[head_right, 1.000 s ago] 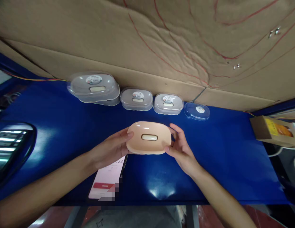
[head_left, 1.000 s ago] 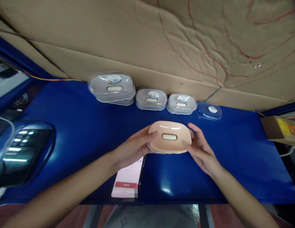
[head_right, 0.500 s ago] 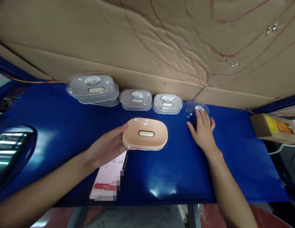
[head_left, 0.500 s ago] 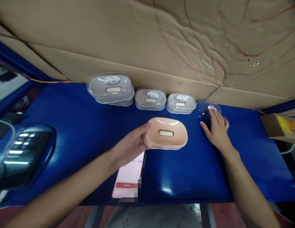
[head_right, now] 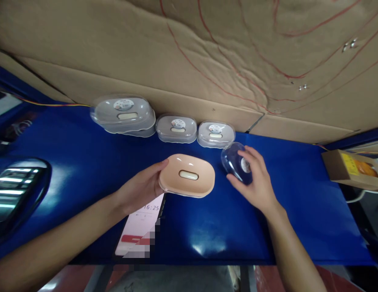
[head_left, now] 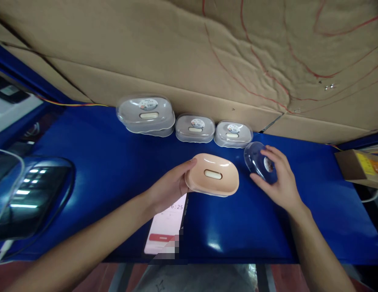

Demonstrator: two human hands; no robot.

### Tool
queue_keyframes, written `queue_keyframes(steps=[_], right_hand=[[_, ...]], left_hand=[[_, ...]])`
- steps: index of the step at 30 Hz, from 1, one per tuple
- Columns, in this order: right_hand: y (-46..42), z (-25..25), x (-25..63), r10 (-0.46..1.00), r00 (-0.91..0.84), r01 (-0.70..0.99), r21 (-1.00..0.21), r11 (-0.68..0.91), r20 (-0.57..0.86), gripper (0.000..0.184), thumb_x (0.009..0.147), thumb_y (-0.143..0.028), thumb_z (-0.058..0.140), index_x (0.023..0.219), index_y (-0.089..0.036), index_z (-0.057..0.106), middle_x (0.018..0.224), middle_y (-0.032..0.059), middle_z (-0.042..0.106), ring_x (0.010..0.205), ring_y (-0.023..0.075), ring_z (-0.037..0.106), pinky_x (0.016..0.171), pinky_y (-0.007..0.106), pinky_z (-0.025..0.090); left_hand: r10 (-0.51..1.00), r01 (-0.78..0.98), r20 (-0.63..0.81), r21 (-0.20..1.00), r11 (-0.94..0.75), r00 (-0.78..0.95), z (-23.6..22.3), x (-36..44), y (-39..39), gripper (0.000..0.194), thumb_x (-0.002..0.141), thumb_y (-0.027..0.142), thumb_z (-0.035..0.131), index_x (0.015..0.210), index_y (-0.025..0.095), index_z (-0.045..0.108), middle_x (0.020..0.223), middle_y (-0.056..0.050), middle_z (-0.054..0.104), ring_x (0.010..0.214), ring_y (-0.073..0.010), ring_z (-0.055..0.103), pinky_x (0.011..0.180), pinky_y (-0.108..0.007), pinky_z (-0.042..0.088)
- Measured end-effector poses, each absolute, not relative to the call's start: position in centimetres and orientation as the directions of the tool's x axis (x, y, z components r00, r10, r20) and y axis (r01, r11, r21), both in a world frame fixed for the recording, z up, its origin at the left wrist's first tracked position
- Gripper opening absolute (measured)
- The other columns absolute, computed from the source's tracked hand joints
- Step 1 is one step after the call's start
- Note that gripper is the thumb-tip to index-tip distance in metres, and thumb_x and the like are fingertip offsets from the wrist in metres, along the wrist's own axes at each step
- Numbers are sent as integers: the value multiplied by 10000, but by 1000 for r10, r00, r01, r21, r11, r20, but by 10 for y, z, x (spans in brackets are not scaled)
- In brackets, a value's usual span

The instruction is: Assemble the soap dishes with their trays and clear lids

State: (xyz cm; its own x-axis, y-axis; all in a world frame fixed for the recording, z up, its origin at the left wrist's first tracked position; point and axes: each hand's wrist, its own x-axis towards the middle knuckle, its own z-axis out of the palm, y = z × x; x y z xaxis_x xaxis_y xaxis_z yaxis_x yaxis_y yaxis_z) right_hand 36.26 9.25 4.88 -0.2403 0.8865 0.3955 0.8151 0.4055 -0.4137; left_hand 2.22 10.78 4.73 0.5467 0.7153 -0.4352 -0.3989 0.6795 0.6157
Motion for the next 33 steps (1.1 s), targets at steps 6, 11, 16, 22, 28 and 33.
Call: queue_keyframes(steps=[6, 11, 16, 22, 28, 33], right_hand=[[50, 64, 311, 657, -590, 508, -416, 754, 469, 816, 937, -478, 772, 1647, -268, 428, 1715, 134, 401, 1550, 411, 451, 1205, 598, 483], [45, 54, 296, 601, -642, 495, -342, 799, 476, 737, 975, -514, 727, 1614, -234, 489, 1707, 133, 431, 1569, 392, 430, 1195, 579, 487], [49, 49, 298, 608, -651, 504, -341, 794, 454, 784, 977, -554, 726, 1650, -270, 442, 1656, 138, 503, 1567, 386, 440, 1193, 584, 488], [47, 46, 301, 793, -500, 508, -623, 595, 349, 848, 958, -695, 669, 1684, -416, 330, 1757, 89, 348, 1588, 423, 399, 1238, 671, 423], [53, 31, 304, 963, -239, 206, -976, -76, -126, 769, 979, -757, 576, 1595, -317, 442, 1540, 125, 636, 1369, 331, 661, 1110, 509, 582], [60, 23, 301, 946, -215, 40, -970, -240, -243, 671, 925, -734, 680, 1410, -274, 635, 1285, 110, 776, 1195, 333, 748, 960, 460, 650]], left_hand=[[645, -356, -291, 642, 679, 707, 48, 27, 96, 454, 1075, 482, 615, 1438, 222, 695, 1465, -116, 718, 1297, -294, 700, 1017, -353, 567], [604, -277, -307, 677, 681, 736, 52, 30, 87, 578, 994, 594, 705, 1469, 268, 658, 1551, -120, 650, 1396, -331, 632, 1062, -392, 537], [630, -239, -359, 708, 665, 689, 54, 35, 84, 674, 812, 549, 915, 1389, 290, 684, 1459, -106, 710, 1371, -352, 640, 1070, -432, 516], [696, -245, -352, 758, 604, 626, 50, 35, 82, 688, 758, 531, 952, 1347, 276, 706, 1385, -99, 739, 1326, -345, 653, 1097, -446, 492], [795, -370, -233, 788, 492, 560, 50, 30, 83, 707, 733, 482, 983, 1343, 282, 688, 1339, -88, 736, 1285, -316, 660, 1012, -362, 529], [797, -342, -206, 822, 455, 567, 42, 29, 89, 721, 785, 473, 948, 1397, 286, 615, 1417, -110, 684, 1314, -320, 641, 1040, -387, 537]])
